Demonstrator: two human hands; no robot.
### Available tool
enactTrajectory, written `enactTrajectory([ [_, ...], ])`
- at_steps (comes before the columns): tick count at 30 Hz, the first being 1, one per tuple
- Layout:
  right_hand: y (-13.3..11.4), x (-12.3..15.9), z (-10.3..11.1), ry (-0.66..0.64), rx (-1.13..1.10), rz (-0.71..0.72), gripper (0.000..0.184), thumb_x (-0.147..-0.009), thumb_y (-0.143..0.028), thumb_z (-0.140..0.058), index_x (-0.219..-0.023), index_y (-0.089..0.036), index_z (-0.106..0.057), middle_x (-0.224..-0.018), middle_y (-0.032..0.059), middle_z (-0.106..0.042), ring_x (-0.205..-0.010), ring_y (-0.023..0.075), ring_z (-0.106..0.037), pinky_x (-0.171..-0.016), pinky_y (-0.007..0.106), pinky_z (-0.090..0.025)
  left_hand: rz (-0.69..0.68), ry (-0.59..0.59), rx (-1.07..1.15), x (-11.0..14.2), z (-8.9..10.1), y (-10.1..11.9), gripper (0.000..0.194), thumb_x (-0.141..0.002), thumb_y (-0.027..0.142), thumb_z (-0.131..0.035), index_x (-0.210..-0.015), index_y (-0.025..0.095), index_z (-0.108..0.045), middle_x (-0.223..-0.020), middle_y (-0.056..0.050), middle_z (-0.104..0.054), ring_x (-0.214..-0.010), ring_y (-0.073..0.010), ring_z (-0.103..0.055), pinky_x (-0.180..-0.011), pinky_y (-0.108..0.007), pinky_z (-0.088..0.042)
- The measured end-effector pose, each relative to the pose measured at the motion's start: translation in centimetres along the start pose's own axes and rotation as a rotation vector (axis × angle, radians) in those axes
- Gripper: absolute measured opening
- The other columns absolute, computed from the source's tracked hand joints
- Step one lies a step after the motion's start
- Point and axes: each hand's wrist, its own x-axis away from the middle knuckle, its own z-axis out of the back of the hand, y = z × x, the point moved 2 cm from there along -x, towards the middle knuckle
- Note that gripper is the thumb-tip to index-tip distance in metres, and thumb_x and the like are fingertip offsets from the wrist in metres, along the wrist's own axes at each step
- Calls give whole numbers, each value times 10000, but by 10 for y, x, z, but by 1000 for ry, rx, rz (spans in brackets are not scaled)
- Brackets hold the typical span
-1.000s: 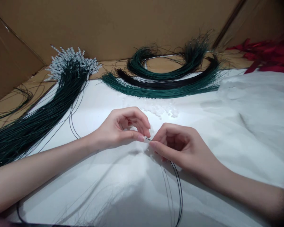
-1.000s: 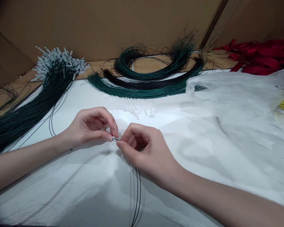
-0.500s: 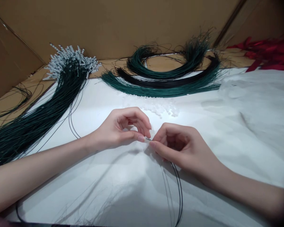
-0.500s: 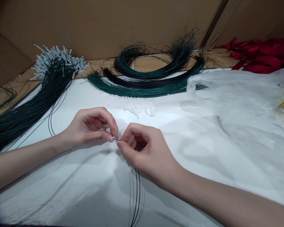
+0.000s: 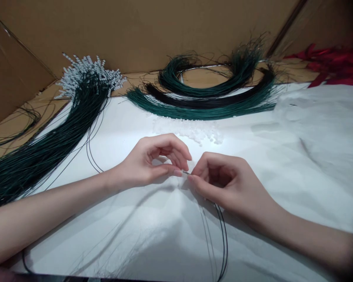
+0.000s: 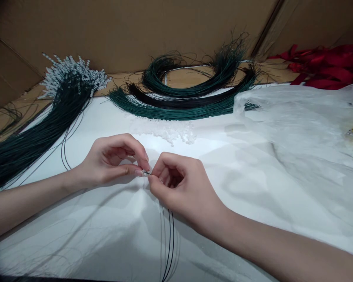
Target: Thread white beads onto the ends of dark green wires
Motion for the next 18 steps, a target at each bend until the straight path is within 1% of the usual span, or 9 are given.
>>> enactTrajectory([
  [10, 0, -1, 1, 14, 43, 24, 175, -744, -97, -638, -615, -173, -548, -547, -60, -468, -496, 61, -409, -441, 209, -301, -101, 1, -146, 3, -4, 3, 204, -824, 125, -720, -1008, 196, -669, -883, -46, -706, -791, -162, -704, -709, -264, -604],
  [13, 0, 0, 1, 10, 40, 32, 165, -752, -95, -632, -628, -173, -557, -556, -59, -471, -505, 62, -416, -447, 207, -311, -117, -4, -143, 3, -6, 3, 230, -830, 125, -714, -1039, 209, -664, -894, -47, -705, -799, -163, -703, -711, -265, -604],
  [18, 0, 1, 1, 2, 31, 29, 175, -763, -86, -632, -630, -171, -556, -553, -62, -463, -500, 56, -410, -445, 204, -300, -102, 25, -100, 3, -6, 2, 241, -824, 138, -731, -1044, 206, -660, -898, -43, -698, -802, -160, -705, -749, -281, -610],
])
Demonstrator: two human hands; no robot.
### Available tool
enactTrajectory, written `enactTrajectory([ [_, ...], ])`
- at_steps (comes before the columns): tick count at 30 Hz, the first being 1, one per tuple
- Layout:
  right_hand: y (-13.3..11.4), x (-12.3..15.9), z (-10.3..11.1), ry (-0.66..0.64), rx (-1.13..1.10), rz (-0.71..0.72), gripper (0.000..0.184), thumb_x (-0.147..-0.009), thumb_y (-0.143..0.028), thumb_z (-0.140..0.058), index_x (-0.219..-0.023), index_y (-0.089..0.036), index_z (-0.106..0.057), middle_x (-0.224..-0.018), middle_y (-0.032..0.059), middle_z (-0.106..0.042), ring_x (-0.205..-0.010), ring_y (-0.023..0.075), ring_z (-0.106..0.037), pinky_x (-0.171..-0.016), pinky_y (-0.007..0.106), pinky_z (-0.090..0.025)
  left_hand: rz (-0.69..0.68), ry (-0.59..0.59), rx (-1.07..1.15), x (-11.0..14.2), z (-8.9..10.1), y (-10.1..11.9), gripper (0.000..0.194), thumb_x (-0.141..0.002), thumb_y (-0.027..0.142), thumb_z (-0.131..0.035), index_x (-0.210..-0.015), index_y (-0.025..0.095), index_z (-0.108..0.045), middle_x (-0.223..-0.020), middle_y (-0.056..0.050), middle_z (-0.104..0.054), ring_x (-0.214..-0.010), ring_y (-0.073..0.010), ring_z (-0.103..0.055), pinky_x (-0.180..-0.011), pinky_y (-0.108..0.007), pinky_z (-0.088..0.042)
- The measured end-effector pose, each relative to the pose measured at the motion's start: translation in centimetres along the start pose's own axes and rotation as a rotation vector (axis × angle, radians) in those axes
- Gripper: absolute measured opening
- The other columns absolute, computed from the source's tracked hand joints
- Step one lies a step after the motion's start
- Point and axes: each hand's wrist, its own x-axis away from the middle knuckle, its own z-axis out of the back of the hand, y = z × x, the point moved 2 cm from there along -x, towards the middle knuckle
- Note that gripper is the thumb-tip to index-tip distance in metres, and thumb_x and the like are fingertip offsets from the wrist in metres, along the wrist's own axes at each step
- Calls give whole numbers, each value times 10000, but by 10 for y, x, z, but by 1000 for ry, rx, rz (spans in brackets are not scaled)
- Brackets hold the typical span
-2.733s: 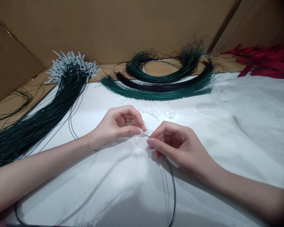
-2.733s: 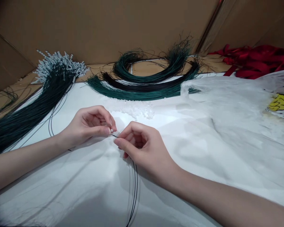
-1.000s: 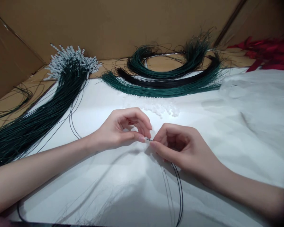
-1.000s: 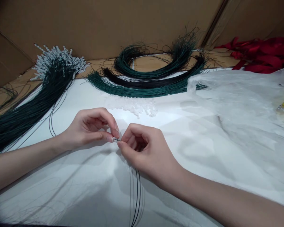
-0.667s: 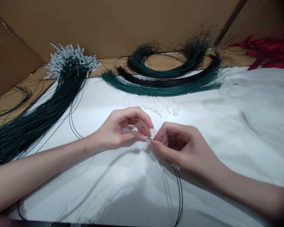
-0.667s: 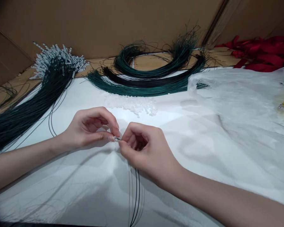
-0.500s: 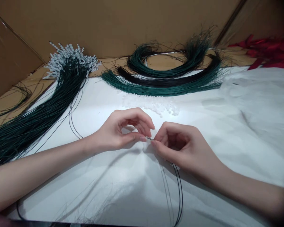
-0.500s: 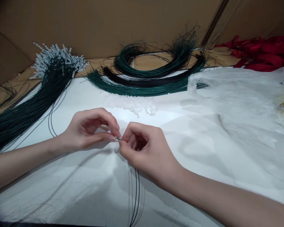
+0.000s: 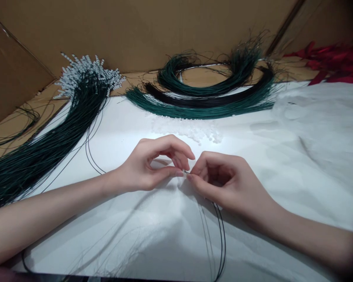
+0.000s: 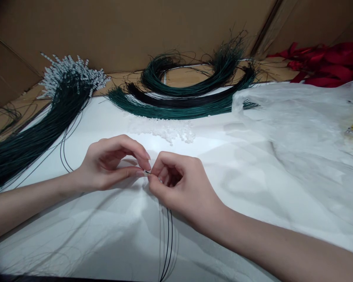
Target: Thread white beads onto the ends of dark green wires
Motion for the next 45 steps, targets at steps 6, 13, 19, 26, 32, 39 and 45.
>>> enactTrajectory([
  [6, 0, 0, 0, -9, -5, 2, 186, -769, -87, -638, -628, -170, -550, -555, -63, -458, -509, 58, -408, -450, 204, -297, 5, 5, 43, 0, 0, -1, 269, -811, 125, -746, -1055, 198, -655, -880, -40, -697, -809, -158, -706, -759, -279, -609],
  [13, -1, -1, 1, -10, 4, -2, 183, -757, -81, -638, -624, -175, -553, -547, -62, -452, -502, 62, -404, -447, 212, -288, 9, 12, 60, -1, 0, 0, 268, -810, 114, -744, -1050, 199, -657, -892, -37, -694, -810, -158, -708, -760, -281, -607],
  [19, 0, -1, -1, -8, -2, 2, 191, -758, -93, -639, -613, -178, -548, -542, -58, -450, -495, 66, -398, -444, 217, -286, 27, 17, 66, -2, 0, -1, 273, -794, 135, -765, -1038, 200, -661, -871, -26, -704, -796, -150, -705, -757, -270, -596],
  [26, 0, -1, 0, -10, -1, 7, 188, -757, -76, -640, -619, -172, -554, -545, -62, -454, -494, 59, -393, -445, 213, -283, 26, 10, 76, -2, 0, -1, 262, -809, 112, -746, -1038, 196, -650, -871, -32, -696, -801, -147, -699, -760, -266, -599],
  [32, 0, -2, 0, -8, -7, 9, 192, -773, -101, -656, -625, -175, -558, -552, -58, -467, -504, 65, -414, -452, 218, -302, -4, -14, 61, -3, 0, 0, 286, -806, 85, -739, -1058, 182, -645, -877, -35, -694, -803, -138, -695, -767, -251, -595],
  [39, 3, -2, 0, 22, -70, 4, 134, -800, -167, -717, -697, -176, -632, -547, -44, -559, -485, 68, -475, -442, 200, -349, -23, 12, 21, -1, 2, 5, 300, -809, 87, -710, -1086, 167, -627, -926, -57, -683, -838, -155, -688, -778, -263, -595],
  [45, 5, -3, 1, 27, -157, -12, 159, -765, -170, -795, -708, -170, -647, -523, -44, -595, -471, 66, -543, -444, 166, -397, -58, 41, -45, -1, 3, 4, 299, -824, 121, -705, -1108, 162, -619, -860, -39, -664, -788, -149, -664, -733, -274, -577],
])
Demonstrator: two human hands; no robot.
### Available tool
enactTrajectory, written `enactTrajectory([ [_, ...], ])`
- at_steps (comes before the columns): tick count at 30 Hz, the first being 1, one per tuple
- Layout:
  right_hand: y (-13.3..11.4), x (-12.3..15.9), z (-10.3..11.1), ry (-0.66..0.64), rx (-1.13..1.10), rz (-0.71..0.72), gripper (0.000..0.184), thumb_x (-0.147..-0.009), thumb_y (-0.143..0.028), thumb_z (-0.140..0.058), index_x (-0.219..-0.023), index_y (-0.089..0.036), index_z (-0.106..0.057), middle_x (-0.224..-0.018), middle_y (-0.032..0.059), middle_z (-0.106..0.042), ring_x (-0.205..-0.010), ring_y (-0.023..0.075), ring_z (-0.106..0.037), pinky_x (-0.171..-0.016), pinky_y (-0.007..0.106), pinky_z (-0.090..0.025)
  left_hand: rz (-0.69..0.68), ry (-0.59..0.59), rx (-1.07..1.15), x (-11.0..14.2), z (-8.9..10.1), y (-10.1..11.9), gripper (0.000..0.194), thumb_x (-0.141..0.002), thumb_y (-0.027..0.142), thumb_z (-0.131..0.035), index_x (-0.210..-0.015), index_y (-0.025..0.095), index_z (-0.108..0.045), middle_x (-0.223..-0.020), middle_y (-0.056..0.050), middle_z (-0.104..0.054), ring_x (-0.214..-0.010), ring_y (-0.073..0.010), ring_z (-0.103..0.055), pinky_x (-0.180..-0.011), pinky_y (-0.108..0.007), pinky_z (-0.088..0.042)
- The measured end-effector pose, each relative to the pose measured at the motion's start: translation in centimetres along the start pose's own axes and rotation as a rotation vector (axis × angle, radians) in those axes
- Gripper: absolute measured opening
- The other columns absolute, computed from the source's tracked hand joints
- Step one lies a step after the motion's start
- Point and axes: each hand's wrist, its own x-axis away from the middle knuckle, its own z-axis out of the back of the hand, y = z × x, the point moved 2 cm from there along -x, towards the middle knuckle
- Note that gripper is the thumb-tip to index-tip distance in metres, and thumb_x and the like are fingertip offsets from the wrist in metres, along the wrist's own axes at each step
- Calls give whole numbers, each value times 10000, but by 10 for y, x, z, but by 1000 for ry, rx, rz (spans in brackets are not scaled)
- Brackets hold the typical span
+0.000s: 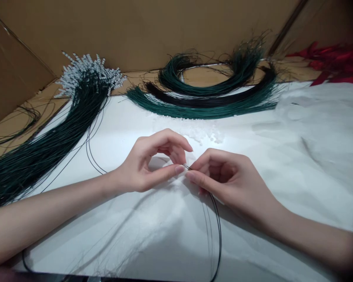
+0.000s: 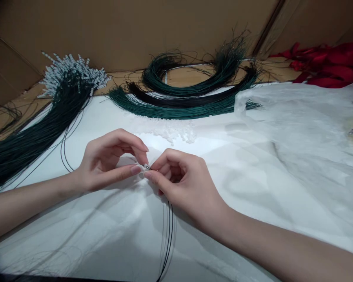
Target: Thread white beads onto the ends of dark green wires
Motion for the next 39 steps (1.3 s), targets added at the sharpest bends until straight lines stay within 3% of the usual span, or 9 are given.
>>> enactTrajectory([
  [10, 3, -1, -1, 12, -86, -23, 254, -709, -161, -847, -781, -205, -607, -543, -71, -612, -464, 78, -584, -460, 164, -451, -28, -67, -34, -1, -4, 2, 281, -830, 88, -696, -1092, 142, -611, -868, -47, -691, -774, -139, -688, -727, -246, -576],
  [22, 1, -1, -1, -28, 1, -21, 212, -752, -175, -813, -783, -183, -603, -518, -65, -577, -476, 66, -523, -470, 168, -405, -5, -7, -12, 0, -3, -1, 256, -850, 63, -670, -1085, 143, -610, -815, -23, -634, -735, -121, -626, -694, -259, -527],
  [27, -1, 0, -1, -17, 27, -21, 205, -771, -202, -801, -886, -193, -631, -533, -66, -592, -477, 73, -521, -472, 177, -400, -14, -4, -13, 0, -2, -1, 256, -847, 56, -673, -1079, 148, -617, -828, -26, -636, -744, -119, -625, -696, -253, -524],
  [39, -1, 1, -1, -46, 22, -12, 173, -811, -220, -760, -770, -180, -597, -559, -52, -569, -512, 81, -539, -499, 193, -409, -2, -13, -21, -2, -1, 0, 196, -881, 112, -654, -1067, 157, -609, -802, -13, -636, -724, -114, -617, -692, -246, -516],
])
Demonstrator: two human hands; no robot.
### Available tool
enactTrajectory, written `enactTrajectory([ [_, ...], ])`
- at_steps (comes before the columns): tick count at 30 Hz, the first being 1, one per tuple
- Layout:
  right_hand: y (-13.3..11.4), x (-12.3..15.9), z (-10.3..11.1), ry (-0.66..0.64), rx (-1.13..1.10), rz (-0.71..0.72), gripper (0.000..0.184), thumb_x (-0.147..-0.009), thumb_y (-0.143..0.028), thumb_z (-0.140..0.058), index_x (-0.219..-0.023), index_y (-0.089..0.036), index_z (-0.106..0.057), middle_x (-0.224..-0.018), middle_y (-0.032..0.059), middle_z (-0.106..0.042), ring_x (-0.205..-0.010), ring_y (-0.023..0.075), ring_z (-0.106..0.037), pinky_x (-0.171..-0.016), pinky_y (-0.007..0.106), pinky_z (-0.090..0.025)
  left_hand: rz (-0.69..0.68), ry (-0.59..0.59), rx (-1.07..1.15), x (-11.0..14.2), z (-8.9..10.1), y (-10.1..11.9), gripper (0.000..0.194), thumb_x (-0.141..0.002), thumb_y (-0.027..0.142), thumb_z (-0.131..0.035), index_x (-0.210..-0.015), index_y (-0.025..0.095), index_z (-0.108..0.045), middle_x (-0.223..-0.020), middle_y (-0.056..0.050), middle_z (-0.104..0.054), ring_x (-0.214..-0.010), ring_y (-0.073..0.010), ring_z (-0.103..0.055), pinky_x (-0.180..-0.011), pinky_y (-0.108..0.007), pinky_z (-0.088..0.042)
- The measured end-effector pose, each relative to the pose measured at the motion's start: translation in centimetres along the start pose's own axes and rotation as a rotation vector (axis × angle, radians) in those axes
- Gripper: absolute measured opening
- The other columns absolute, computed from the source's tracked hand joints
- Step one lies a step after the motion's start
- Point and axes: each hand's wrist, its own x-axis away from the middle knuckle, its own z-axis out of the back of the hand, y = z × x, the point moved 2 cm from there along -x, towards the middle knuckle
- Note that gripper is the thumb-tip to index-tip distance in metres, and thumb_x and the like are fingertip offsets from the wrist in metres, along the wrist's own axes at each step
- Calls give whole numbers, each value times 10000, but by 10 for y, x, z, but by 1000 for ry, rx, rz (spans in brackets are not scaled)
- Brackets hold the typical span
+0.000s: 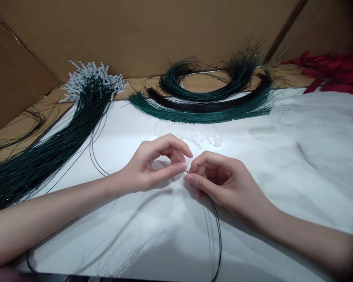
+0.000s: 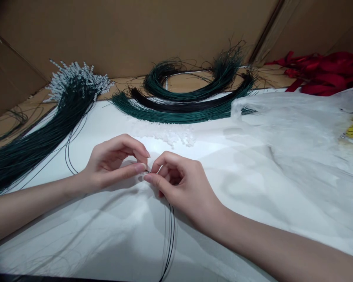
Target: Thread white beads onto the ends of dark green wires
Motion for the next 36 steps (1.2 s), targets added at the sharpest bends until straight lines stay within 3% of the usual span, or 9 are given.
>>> enactTrajectory([
  [4, -1, 0, 0, 1, 60, 1, 127, -852, -249, -704, -791, -170, -626, -552, -47, -562, -506, 87, -557, -498, 203, -416, 16, 81, -284, -14, 12, -10, 106, -910, 190, -627, -1011, 164, -639, -889, -34, -662, -750, -121, -589, -683, -244, -474],
  [8, -1, -1, -1, 7, 84, -9, 119, -857, -261, -683, -800, -164, -645, -556, -44, -559, -502, 93, -565, -498, 217, -426, -15, 99, -652, -30, 22, -26, 52, -890, 201, -641, -891, 158, -670, -789, -10, -614, -676, -117, -504, -651, -251, -404],
  [14, -3, -1, -2, 8, 100, -19, 116, -852, -252, -675, -786, -165, -638, -557, -43, -562, -501, 92, -560, -492, 220, -414, 47, 64, -726, -42, 22, -40, 39, -862, 171, -657, -832, 159, -678, -795, -8, -590, -673, -123, -496, -656, -255, -391],
  [20, -2, 0, -1, 1, 105, -29, 132, -847, -268, -682, -779, -166, -632, -564, -36, -571, -510, 96, -551, -492, 219, -415, 25, 42, -732, -46, 20, -39, 76, -853, 120, -636, -789, 148, -666, -768, -9, -581, -675, -129, -489, -656, -266, -384],
  [23, -2, -1, -1, 6, 93, -20, 126, -844, -262, -687, -783, -166, -634, -562, -37, -571, -506, 93, -546, -484, 215, -407, 6, 64, -628, -41, 20, -28, 89, -861, 91, -607, -798, 145, -637, -783, -10, -606, -702, -127, -521, -663, -257, -404],
  [30, -3, 0, 0, 38, 42, -13, 121, -833, -226, -701, -768, -170, -615, -541, -48, -555, -499, 83, -512, -476, 202, -380, 227, 11, 125, -11, 9, -10, 69, -865, 192, -701, -850, 138, -661, -821, -41, -692, -755, -123, -650, -682, -221, -522],
  [36, -1, -1, 0, 53, -33, -5, 141, -813, -234, -729, -765, -171, -612, -556, -41, -573, -488, 87, -526, -477, 206, -402, 255, 13, 350, -8, 5, -17, 164, -779, 133, -785, -877, 141, -653, -826, -44, -736, -751, -125, -701, -705, -216, -579],
])
